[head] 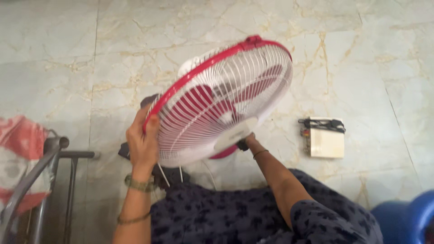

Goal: The person wipes the motor housing and grill of a table fan with a cloth by hand while sitting on the floor.

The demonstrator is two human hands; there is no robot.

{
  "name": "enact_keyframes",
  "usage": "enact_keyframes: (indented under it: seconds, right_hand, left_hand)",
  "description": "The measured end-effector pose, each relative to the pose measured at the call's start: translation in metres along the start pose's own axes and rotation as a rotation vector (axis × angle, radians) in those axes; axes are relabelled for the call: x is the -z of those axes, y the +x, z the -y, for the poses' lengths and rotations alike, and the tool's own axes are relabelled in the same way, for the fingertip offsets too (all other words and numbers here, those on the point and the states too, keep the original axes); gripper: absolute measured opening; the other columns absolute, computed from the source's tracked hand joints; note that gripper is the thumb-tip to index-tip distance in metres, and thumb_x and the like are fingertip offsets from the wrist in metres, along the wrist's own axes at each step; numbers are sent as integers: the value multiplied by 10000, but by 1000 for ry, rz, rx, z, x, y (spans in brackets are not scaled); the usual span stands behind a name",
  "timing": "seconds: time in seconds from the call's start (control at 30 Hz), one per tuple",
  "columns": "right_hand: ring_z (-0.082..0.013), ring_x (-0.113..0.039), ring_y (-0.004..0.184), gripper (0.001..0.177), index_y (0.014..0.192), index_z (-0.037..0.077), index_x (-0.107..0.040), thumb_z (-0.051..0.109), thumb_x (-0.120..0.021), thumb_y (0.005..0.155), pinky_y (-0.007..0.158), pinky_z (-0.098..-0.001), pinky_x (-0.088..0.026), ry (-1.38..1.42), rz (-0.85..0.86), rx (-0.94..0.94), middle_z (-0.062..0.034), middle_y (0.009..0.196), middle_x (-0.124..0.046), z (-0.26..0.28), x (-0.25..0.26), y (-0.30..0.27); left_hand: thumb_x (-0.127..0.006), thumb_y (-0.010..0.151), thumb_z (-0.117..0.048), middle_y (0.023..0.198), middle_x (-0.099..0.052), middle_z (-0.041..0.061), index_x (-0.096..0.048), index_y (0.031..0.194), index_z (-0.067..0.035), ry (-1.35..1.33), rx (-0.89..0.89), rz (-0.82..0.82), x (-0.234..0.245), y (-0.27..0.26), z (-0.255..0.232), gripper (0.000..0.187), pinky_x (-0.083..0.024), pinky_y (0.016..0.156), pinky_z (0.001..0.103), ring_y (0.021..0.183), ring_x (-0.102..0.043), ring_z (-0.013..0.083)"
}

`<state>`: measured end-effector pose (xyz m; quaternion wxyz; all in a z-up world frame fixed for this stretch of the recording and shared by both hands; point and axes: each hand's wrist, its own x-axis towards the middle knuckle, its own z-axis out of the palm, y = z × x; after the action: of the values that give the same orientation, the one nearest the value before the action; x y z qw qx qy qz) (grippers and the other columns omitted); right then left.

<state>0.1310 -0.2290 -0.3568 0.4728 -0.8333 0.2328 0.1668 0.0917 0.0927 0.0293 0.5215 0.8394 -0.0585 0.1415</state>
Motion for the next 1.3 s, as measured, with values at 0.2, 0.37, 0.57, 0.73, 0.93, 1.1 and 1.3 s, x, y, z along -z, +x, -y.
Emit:
enact_keyframes:
  seconds: [0.2,0.37,0.57,0.73,0.93,1.1,1.3]
  right_hand:
    - [-313,-747,1042,580,1169,82,-779,477,-800,744,947,-411,-571,-19,162,65,-182,1101,-773,18,-45,41]
    - [-312,-742,1050,582,1175,84,-775,477,-799,747,950,-413,-569,-14,185,87,-181,1113,-768,25,-61,65]
    - [-312,-737,1061,583,1182,85,-769,477,-797,751,952,-415,-567,-93,219,143,-179,1126,-762,34,-43,94]
    - [-312,-732,1069,584,1187,87,-765,477,-795,754,955,-417,-565,-129,249,181,-177,1138,-756,47,-34,114]
    - [-311,-727,1080,586,1194,88,-760,478,-793,758,958,-419,-562,-166,253,225,-175,1151,-750,65,-40,130]
    - [-311,-722,1088,587,1200,90,-755,478,-792,761,960,-420,-560,-196,277,276,-174,1162,-745,89,-53,140]
    - [-310,-717,1099,589,1207,91,-750,478,-790,765,963,-422,-558,-233,315,326,-172,1176,-738,119,-71,136]
  left_hand:
    - [-524,1031,-598,992,-694,78,-656,1343,19,-47,41,18,1,-10,-1,704,-493,817,292,913,-600,124]
    - [-505,1032,-602,1069,-732,100,-620,1355,47,-49,63,33,0,-20,-16,734,-511,866,299,978,-655,140]
    - [-518,1020,-587,1105,-727,131,-604,1354,66,-76,116,-20,-1,-22,-8,738,-517,872,306,1001,-660,159]
    - [-465,1061,-610,1133,-691,105,-614,1329,68,-126,47,-101,11,-9,7,744,-515,898,294,1042,-642,152]
    - [-384,1141,-591,1051,-666,87,-643,1256,60,-67,28,-141,44,-4,54,710,-480,867,302,985,-590,151]
    - [-341,1171,-573,1090,-680,108,-623,1188,80,-78,259,-301,87,1,107,712,-515,791,326,925,-619,146]
    - [-417,1117,-592,1309,-658,95,-543,1401,51,-476,169,-298,99,-3,91,714,-549,994,324,1132,-662,154]
